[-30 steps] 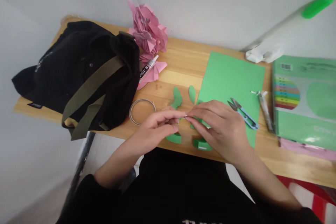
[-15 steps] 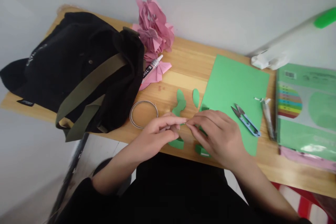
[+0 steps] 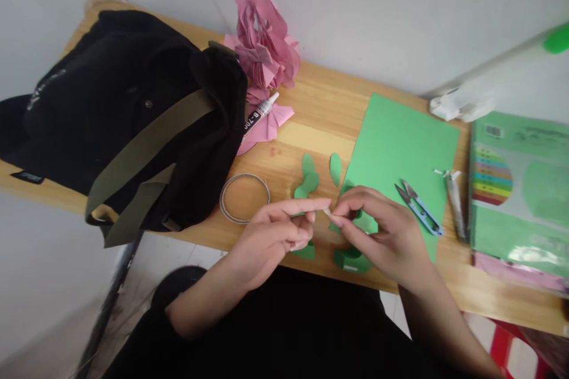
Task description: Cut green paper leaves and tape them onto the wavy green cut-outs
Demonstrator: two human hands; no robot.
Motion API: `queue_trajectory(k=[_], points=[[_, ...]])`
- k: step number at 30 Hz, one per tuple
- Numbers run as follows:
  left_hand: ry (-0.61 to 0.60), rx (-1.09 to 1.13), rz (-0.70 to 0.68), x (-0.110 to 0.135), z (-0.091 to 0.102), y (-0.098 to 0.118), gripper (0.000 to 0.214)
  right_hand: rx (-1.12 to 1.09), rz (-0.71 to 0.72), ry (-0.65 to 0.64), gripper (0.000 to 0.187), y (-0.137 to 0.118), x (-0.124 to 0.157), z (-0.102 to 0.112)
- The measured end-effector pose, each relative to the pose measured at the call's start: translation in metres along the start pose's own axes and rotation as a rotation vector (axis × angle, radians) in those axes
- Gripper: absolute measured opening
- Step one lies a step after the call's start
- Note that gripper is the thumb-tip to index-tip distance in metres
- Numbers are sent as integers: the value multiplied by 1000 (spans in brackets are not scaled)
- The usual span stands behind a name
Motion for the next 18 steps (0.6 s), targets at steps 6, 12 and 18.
queue_trajectory(k=[6, 12, 18], points=[[120, -696, -571, 4, 16, 49, 33, -364, -475, 120, 13, 59, -2, 5], [-48, -1715, -897, 9, -27, 42, 35, -501, -771, 107, 25, 91, -12, -14], [-97, -1873, -854, 1, -27, 25, 50, -478, -825, 63, 24, 101, -20, -31]])
Point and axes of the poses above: each hand's wrist, its own x-axis away from the middle knuckle, its own z-axis out of the back of the hand, y = z × x, the point moved 10 cm from there along -x, towards the middle knuckle, and after that the axes turned 10 degrees about -z, right-handed, at the moved point
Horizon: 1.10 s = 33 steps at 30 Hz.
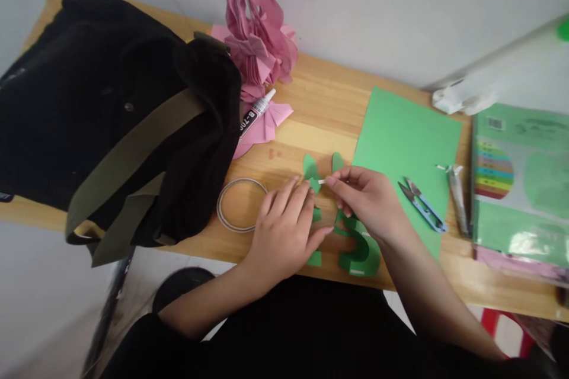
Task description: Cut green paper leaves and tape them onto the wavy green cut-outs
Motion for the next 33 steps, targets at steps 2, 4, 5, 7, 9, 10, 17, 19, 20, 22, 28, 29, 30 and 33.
queue_trajectory(k=[2, 4, 5, 7, 9, 10, 17, 19, 20, 22, 28, 29, 30, 33], points=[[0, -17, -13, 1, -2, 0, 52, 12, -10, -3, 24, 4, -3, -2], [2, -29, -22, 1, -3, 1, 52, 30, -11, 3, 23, 7, -5, -4], [2, -33, -24, 1, -4, 1, 52, 41, -10, 6, 23, 8, -6, -4], [4, -39, -27, 2, -5, 1, 52, 55, -10, 11, 23, 9, -8, -5], [8, -48, -29, 2, -6, 2, 51, 56, -15, 13, 23, 11, -9, -6], [11, -53, -31, 2, -6, 2, 51, 56, -19, 13, 23, 12, -10, -6], [21, -73, -39, 2, -7, 3, 49, 72, -1, 56, 23, 14, -11, -5], [23, -86, -44, 1, -6, 3, 48, 86, 5, 84, 22, 15, -10, -4], [24, -90, -47, 1, -6, 4, 48, 90, 13, 99, 21, 15, -9, -4], [25, -95, -52, 0, -6, 5, 47, 96, 42, 117, 20, 13, -8, -4], [30, -91, -68, 0, -5, 6, 46, 136, 95, 142, 19, 9, -5, -5], [29, -90, -68, 0, -6, 6, 46, 133, 95, 140, 20, 9, -5, -5], [28, -91, -66, 0, -6, 6, 46, 128, 94, 135, 20, 9, -5, -6], [22, -95, -58, 1, -6, 5, 45, 104, 88, 112, 21, 8, -6, -7]])
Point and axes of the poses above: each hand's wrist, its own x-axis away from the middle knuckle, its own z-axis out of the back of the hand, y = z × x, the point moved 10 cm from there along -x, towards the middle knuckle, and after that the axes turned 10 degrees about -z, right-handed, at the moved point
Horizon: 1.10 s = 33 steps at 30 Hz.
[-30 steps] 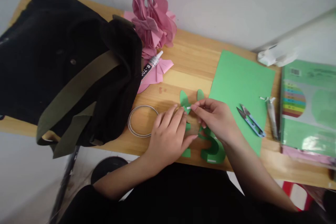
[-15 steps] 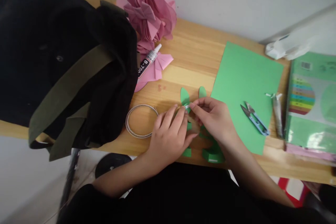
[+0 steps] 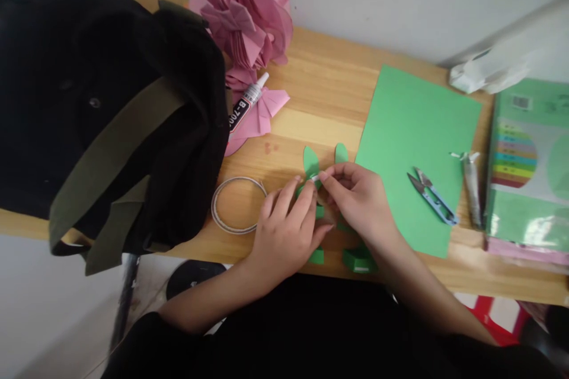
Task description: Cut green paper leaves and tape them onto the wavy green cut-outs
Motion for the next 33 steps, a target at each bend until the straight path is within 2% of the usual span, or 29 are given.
queue_trajectory(k=[7, 20, 26, 29, 33], points=[[-2, 4, 9, 0, 0, -1, 46, 1, -11, -11, 21, 0, 0, 0], [-17, 5, -24, -2, -1, 2, 46, 207, 93, 147, 14, -11, 9, 3], [-57, 3, -14, -2, -4, 1, 47, 119, 100, 185, 17, -4, 7, 9], [-68, 2, -3, -3, -3, 1, 47, 129, 147, 173, 18, -9, 9, 11], [-78, 20, 16, -3, -3, -1, 47, 301, 278, 202, 6, -25, 21, 13]])
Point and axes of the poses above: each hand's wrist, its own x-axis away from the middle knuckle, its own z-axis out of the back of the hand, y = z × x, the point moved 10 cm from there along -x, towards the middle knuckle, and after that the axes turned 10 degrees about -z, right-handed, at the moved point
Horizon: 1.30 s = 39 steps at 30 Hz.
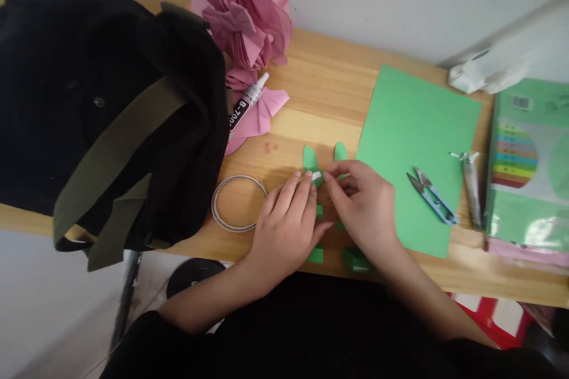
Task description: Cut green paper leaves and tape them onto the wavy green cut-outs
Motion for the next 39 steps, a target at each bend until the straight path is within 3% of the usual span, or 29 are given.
queue_trajectory(k=[4, 13, 24, 34, 39], points=[[2, -3, 9, 0, 1, -1, 48, 126, 129, 37, 9, -12, 5, 3], [-4, 10, 33, 3, -1, -3, 47, 268, 273, 49, 15, -24, 9, -1], [60, -5, 32, 5, 0, -4, 41, 708, 465, -52, 20, -48, 4, -15], [93, -25, 31, 5, 3, -3, 40, 593, 424, -182, 23, -43, -4, -16], [91, -8, 38, 5, 2, -3, 38, 619, 479, -148, 22, -47, -1, -15]])
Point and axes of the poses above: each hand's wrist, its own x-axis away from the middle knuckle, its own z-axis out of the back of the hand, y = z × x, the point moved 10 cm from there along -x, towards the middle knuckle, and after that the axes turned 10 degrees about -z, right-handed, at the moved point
